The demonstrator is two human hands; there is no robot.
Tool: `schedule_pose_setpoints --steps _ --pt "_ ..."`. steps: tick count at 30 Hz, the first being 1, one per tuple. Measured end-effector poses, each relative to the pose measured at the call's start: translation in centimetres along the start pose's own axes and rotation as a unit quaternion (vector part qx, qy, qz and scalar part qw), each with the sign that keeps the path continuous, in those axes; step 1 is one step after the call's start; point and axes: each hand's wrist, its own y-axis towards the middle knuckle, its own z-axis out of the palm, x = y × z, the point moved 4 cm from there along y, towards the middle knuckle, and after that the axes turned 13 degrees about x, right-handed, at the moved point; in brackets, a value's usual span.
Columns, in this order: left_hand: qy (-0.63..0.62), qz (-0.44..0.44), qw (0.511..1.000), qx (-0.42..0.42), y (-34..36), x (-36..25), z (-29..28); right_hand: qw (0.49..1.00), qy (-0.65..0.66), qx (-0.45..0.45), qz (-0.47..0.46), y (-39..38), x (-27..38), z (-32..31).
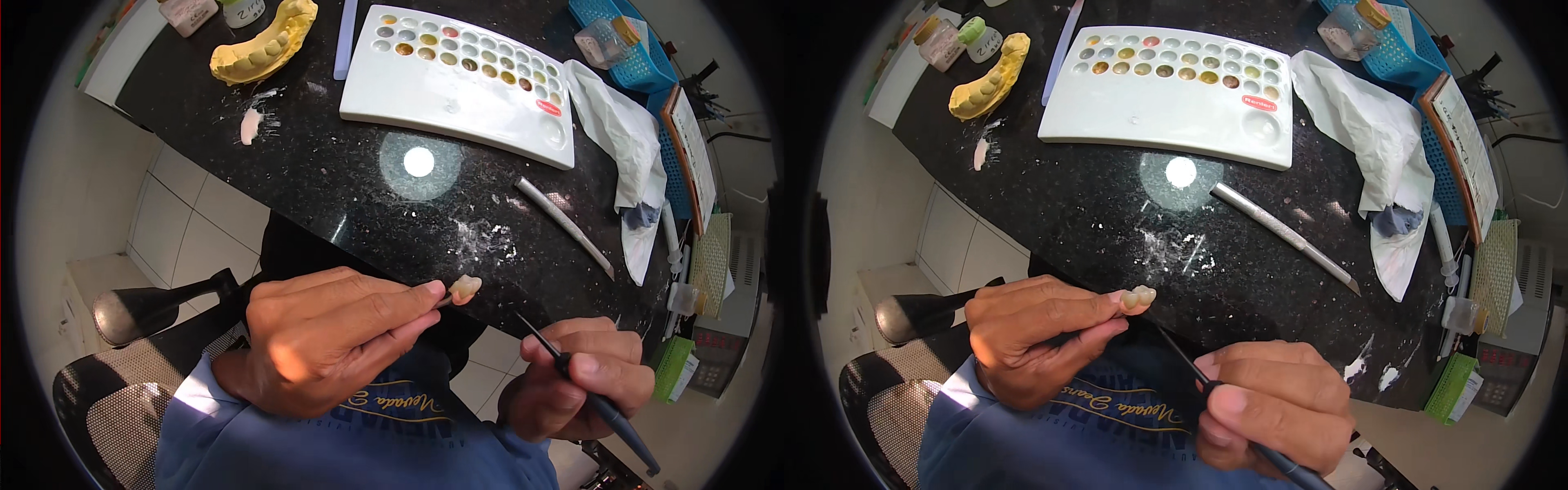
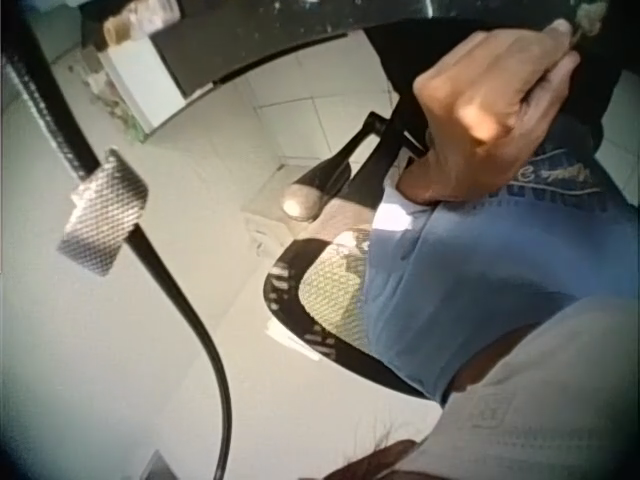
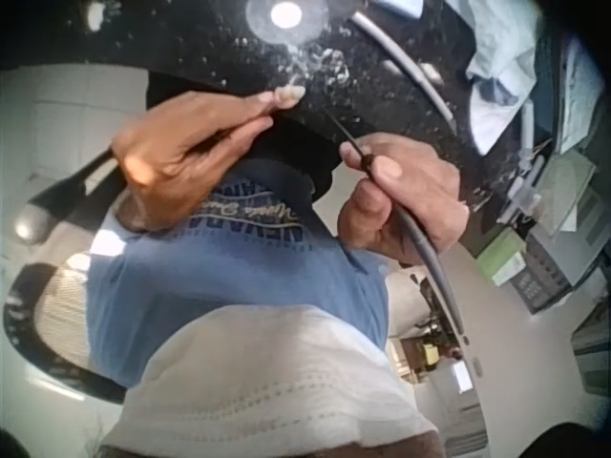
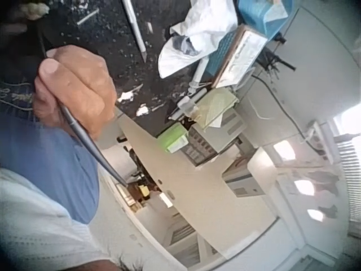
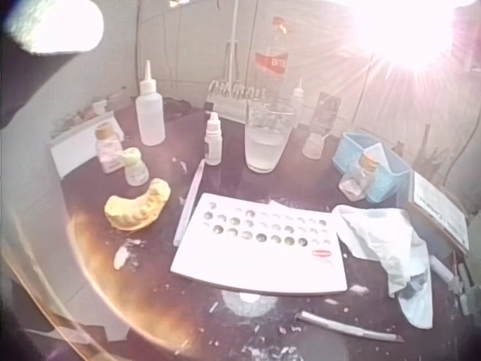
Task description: Applying colored stains to a dental prosthesis using a fine brush to match natural tooth aesthetics.
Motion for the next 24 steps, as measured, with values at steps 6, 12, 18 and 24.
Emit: schedule_pose_setpoints --steps 6,12,18,24 --pt "-0.014 -0.014 1.000 -0.007 0.3 -0.5 0.2 0.990 -0.065 0.116 -0.043 0.7 0.2 0.0" --pt "-0.030 -0.051 0.998 0.002 0.3 -0.6 0.1 0.990 -0.078 0.118 -0.018 0.3 0.3 0.2" --pt "-0.026 -0.029 0.999 -0.001 0.2 -0.5 0.2 0.988 -0.086 0.128 -0.008 0.3 0.4 0.5" --pt "-0.031 -0.048 0.998 0.009 0.2 -0.6 0.1 0.987 -0.084 0.132 -0.024 0.3 0.2 0.6"
